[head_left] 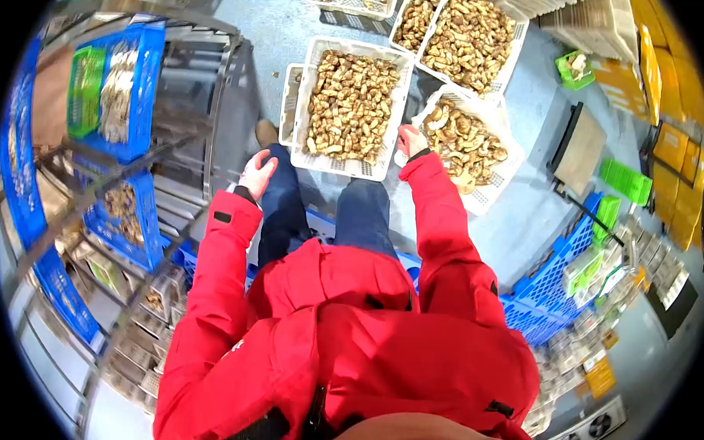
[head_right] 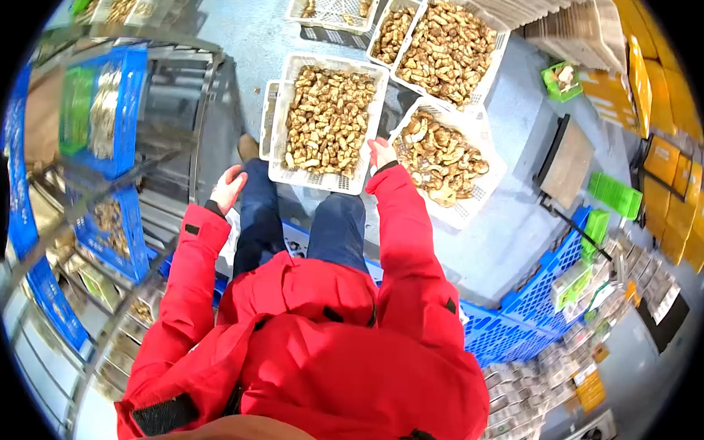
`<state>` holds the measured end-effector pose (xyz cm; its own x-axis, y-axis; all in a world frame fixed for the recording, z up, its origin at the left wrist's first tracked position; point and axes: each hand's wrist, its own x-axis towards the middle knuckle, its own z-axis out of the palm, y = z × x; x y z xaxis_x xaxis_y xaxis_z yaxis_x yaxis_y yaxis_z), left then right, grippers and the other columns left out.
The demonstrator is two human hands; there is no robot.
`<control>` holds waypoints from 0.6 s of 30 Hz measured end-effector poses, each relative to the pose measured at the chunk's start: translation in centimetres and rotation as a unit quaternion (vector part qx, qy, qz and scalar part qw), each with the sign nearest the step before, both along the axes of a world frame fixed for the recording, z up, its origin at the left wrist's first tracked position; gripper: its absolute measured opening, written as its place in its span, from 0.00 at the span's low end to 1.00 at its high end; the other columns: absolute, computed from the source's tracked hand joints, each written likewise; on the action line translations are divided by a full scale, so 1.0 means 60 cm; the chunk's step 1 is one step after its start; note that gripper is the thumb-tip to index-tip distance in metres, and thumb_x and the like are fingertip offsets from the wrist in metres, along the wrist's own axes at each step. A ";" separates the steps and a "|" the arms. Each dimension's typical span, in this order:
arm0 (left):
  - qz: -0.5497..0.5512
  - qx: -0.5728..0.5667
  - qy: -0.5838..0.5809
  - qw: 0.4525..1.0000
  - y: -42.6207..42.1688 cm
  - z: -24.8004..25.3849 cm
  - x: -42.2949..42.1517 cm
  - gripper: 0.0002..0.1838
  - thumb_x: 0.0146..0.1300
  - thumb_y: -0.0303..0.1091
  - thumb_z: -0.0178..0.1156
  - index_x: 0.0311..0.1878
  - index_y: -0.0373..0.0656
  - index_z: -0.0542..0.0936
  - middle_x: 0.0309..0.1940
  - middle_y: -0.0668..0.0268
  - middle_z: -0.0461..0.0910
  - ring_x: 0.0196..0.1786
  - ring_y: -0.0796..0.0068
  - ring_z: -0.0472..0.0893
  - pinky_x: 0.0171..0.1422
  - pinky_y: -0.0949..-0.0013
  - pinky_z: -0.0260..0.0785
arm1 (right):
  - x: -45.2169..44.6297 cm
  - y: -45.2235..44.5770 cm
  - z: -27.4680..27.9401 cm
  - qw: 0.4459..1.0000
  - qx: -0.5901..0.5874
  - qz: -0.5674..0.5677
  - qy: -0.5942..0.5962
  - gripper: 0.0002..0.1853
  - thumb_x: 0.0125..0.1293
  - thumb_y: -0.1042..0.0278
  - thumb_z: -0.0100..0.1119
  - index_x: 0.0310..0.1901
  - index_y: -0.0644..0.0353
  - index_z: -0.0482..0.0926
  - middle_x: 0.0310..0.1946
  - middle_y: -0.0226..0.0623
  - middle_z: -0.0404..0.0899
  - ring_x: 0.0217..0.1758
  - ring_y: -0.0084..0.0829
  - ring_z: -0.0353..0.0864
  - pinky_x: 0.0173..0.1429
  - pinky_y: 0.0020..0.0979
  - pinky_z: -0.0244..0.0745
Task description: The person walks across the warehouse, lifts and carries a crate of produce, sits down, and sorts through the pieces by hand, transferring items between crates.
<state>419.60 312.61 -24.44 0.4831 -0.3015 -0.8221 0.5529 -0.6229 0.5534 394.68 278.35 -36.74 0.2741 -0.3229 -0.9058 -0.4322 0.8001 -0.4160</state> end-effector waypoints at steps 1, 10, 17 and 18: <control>-0.102 0.028 -0.033 0.994 -0.007 -0.042 0.027 0.33 0.61 0.43 0.59 0.64 0.32 0.64 0.60 0.54 0.70 0.62 0.67 0.70 0.65 0.69 0.60 | 0.013 0.002 -0.032 0.996 -0.056 0.046 0.049 0.25 0.62 0.59 0.60 0.57 0.62 0.70 0.33 0.29 0.74 0.32 0.22 0.72 0.32 0.23 0.68; -0.242 0.024 0.001 0.970 -0.148 -0.419 0.132 0.48 0.56 0.49 0.64 0.70 0.32 0.50 0.65 0.52 0.61 0.64 0.65 0.66 0.66 0.67 0.59 | 0.061 0.032 -0.260 0.974 -0.191 -0.122 0.012 0.25 0.58 0.75 0.59 0.58 0.68 0.66 0.41 0.35 0.77 0.39 0.27 0.76 0.47 0.25 0.71; -0.010 0.147 -0.019 0.989 -0.156 -0.570 0.142 0.45 0.42 0.49 0.75 0.57 0.32 0.64 0.43 0.55 0.75 0.43 0.67 0.76 0.45 0.63 0.72 | 0.061 0.036 -0.217 0.979 -0.166 -0.031 0.118 0.18 0.58 0.74 0.58 0.51 0.65 0.76 0.40 0.34 0.80 0.43 0.27 0.77 0.48 0.24 0.71; 0.012 0.102 -0.044 0.994 -0.170 -0.519 0.142 0.42 0.45 0.49 0.74 0.56 0.33 0.66 0.42 0.56 0.77 0.43 0.67 0.77 0.44 0.62 0.72 | 0.070 0.039 -0.183 0.975 -0.130 -0.182 -0.005 0.18 0.57 0.77 0.56 0.52 0.66 0.76 0.41 0.35 0.79 0.44 0.28 0.77 0.49 0.24 0.71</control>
